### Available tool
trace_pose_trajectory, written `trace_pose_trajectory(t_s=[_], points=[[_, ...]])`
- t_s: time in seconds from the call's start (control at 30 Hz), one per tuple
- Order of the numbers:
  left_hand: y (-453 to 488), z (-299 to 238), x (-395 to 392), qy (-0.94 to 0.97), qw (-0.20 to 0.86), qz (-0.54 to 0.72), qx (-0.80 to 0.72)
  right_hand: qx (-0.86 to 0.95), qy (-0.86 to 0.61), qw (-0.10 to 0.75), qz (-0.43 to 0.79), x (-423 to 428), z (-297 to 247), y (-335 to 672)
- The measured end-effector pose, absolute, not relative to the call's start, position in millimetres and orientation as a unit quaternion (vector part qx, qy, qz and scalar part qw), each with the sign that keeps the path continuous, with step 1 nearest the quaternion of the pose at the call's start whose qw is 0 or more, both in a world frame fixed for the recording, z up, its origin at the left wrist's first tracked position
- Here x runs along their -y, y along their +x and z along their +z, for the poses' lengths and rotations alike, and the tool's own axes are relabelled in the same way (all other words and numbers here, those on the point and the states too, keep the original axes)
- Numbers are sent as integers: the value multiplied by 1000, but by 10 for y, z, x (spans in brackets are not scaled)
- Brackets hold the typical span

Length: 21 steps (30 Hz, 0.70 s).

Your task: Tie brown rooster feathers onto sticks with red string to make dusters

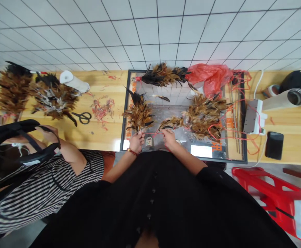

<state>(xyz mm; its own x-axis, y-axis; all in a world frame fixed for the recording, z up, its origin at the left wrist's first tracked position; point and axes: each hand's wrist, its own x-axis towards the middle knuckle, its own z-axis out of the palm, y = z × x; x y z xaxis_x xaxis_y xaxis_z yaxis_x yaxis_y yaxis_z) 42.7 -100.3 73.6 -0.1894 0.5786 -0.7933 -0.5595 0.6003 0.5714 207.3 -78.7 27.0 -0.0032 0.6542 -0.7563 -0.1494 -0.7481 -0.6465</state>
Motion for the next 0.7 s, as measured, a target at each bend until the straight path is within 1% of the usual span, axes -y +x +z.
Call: trace_pose_trajectory(t_s=[0.1,0.17,0.23,0.37,0.5,0.6,0.7], points=[[430,710,929,23,624,440,-645,152,-510,325,782,832,461,2176],[483,713,891,41,625,428,-651,128,-425,316,839,855,562,2188],[567,736,866,58,633,414,-651,120,-418,316,843,854,629,2142],[733,824,848,77,675,400,-616,123,-516,382,756,791,676,1985],[790,903,837,71,712,396,-575,193,-603,409,658,751,654,1909],[804,928,841,71,720,391,-570,247,-628,424,604,755,631,1882],[842,918,863,91,718,385,-573,274,-629,433,585,756,633,1842]])
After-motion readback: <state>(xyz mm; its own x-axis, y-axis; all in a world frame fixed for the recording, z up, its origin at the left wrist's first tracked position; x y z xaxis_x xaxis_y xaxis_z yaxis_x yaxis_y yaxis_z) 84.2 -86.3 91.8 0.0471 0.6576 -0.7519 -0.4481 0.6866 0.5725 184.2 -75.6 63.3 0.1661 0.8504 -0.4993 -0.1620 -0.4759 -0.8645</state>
